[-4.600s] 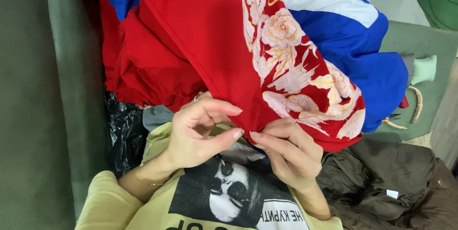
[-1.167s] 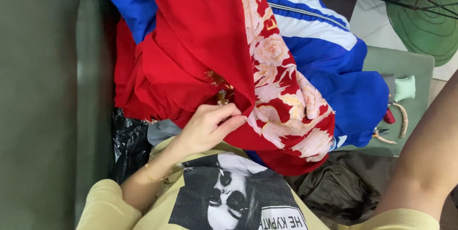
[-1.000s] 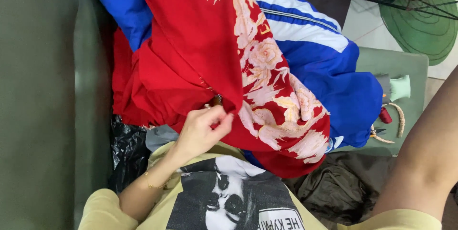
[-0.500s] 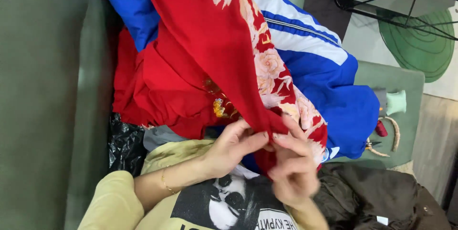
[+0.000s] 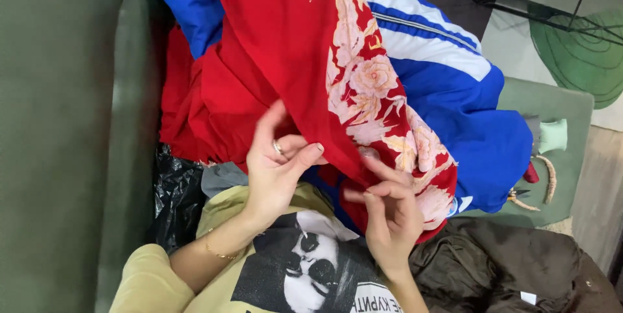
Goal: A person is carefully inspecting the embroidery and seams of a red garment.
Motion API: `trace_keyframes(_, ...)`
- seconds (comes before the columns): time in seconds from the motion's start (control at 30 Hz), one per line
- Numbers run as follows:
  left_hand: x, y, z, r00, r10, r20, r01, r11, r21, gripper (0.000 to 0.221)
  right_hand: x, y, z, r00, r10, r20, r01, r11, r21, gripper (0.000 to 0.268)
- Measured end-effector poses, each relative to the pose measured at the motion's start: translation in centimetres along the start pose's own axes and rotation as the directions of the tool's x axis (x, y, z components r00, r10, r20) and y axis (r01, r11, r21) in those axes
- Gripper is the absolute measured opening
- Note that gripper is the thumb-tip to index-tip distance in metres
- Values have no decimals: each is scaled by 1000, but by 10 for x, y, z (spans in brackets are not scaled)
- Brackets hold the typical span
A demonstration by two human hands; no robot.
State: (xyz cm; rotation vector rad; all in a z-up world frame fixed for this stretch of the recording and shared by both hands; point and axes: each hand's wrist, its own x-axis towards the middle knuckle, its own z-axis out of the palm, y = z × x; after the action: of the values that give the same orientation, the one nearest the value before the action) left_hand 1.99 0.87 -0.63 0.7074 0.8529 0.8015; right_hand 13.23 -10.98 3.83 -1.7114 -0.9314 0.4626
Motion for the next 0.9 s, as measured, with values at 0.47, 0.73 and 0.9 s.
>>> trace_keyframes(0.47, -4, 10, -23, 990, 9, 141, -31, 987, 157, 33, 25, 4, 16, 976, -110, 188, 146, 970, -193, 18)
trace_keyframes(0.73, -2, 11, -24, 966, 89, 243, -131, 978, 162, 36, 24, 8, 12, 957, -156, 245, 209, 956, -206, 26)
trace_keyframes(0.9, -2, 14, -22, 963, 86, 255, -135, 974, 182, 37, 25, 5, 10, 949, -182, 259, 245, 940, -238, 25)
